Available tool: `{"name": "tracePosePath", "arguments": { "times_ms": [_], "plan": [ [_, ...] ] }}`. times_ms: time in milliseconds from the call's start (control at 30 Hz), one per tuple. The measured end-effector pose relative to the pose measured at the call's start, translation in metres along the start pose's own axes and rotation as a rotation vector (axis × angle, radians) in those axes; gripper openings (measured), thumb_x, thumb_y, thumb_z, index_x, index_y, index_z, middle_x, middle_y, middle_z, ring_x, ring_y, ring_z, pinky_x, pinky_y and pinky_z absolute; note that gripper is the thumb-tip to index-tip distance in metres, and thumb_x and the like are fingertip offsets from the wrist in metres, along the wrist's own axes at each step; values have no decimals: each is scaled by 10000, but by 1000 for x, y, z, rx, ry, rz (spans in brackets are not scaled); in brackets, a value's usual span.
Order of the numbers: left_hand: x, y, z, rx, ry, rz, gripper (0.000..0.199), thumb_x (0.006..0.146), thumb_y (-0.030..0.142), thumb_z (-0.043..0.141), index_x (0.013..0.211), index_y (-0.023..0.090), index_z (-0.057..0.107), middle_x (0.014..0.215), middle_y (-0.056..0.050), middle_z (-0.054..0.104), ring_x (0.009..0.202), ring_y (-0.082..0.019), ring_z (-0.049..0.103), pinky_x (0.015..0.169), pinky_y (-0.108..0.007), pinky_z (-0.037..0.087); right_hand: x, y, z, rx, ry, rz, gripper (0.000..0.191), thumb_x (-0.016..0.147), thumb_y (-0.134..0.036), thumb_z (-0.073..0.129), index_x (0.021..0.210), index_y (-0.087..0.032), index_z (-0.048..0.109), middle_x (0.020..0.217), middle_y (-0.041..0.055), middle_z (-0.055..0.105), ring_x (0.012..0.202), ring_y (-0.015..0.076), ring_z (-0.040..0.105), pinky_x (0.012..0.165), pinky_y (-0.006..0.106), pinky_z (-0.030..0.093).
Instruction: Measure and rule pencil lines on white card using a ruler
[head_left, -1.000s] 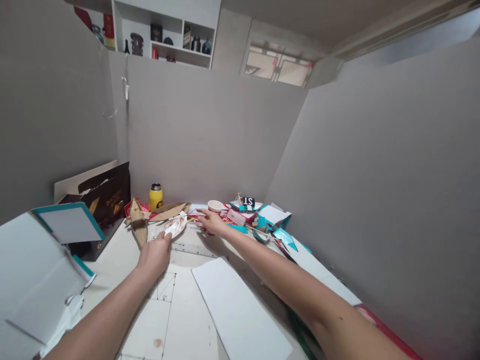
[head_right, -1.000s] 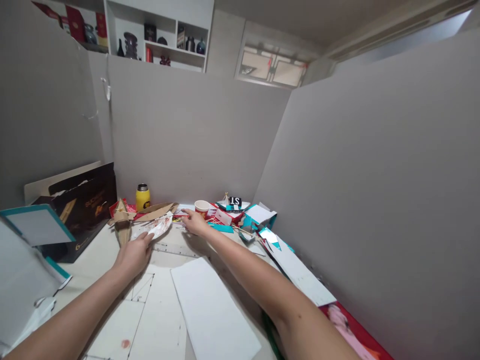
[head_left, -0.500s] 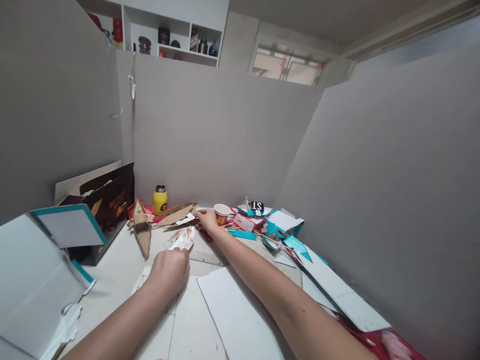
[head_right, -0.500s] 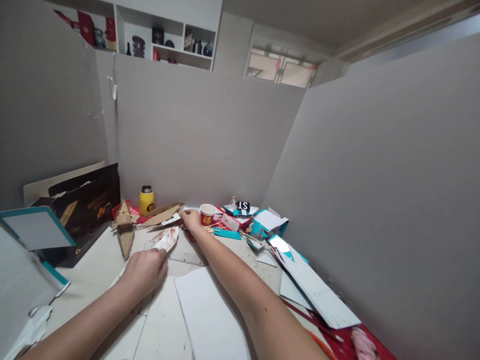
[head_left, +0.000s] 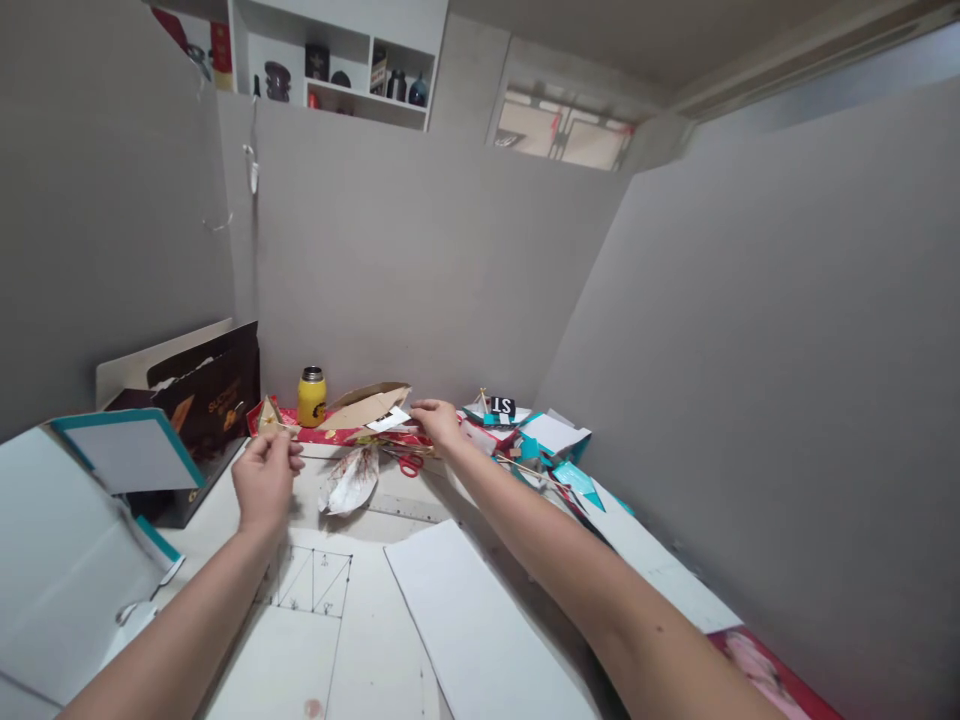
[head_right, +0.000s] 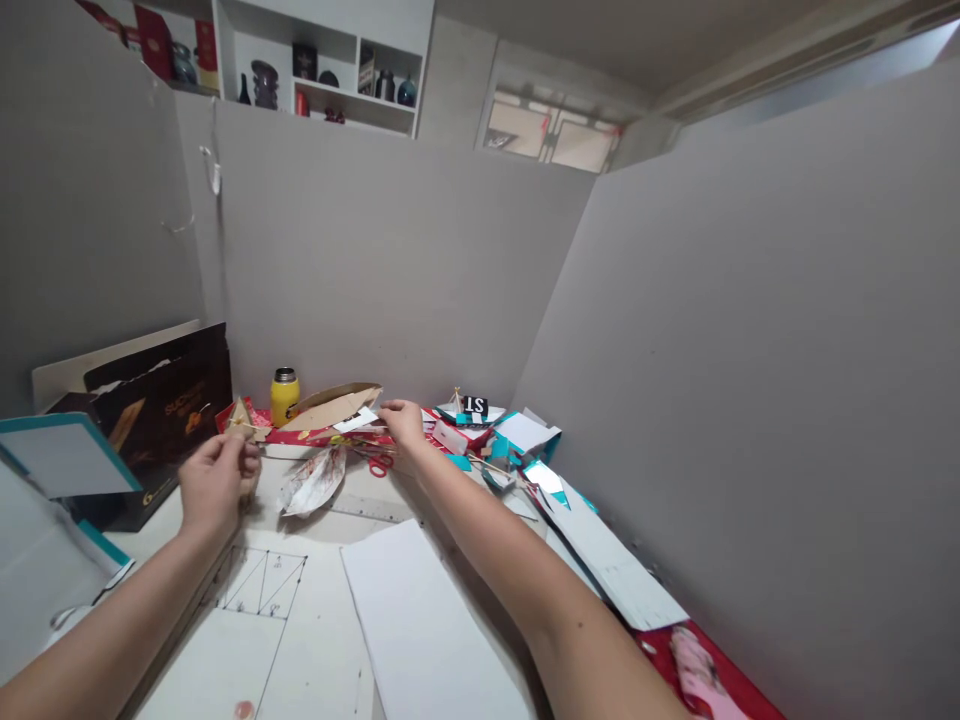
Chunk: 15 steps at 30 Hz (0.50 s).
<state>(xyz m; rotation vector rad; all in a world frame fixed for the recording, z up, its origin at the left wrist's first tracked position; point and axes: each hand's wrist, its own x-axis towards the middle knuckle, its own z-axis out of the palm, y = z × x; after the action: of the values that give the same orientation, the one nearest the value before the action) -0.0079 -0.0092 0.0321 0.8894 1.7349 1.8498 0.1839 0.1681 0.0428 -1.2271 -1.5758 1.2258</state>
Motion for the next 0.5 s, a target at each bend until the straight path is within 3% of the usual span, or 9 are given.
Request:
{"name": "tracePosePath", "arguments": {
  "times_ms": [100,267,367,500],
  "plan": [
    [10,4,-4,-148,-95,-200,361,928,398,572,1213,178,562,1175,-82,613,957,-204,632,798,-409,552,-20,-14,-22,-52,-120,-6,329,944,-332,594,1224,-161,574,1210,91,607,1009,218,632,841,422,550],
    [-11,11,1,-281,-542,-493,371,928,441,560,1177,167,583,1118,-78,640,915,-195,647,780,-401,558,-61,-22,-47,-149,-319,-11,232,940,-304,606,1099,-136,621,1034,54,659,838,159,658,721,336,571],
    [-32,13,10,-289,-728,-544,359,923,410,580,1192,173,580,1117,-73,640,899,-189,647,763,-387,561,-81,-22,-49,-174,-375,-38,129,873,-214,675,964,-123,670,836,22,687,677,117,647,582,241,552],
    [-49,9,21,-257,-793,-519,327,908,307,619,1204,176,574,1140,-69,633,911,-186,646,768,-379,564,-98,-22,-44,-171,-384,-77,112,769,-129,680,877,-133,713,713,19,703,600,111,640,478,179,515]
  ]
}}
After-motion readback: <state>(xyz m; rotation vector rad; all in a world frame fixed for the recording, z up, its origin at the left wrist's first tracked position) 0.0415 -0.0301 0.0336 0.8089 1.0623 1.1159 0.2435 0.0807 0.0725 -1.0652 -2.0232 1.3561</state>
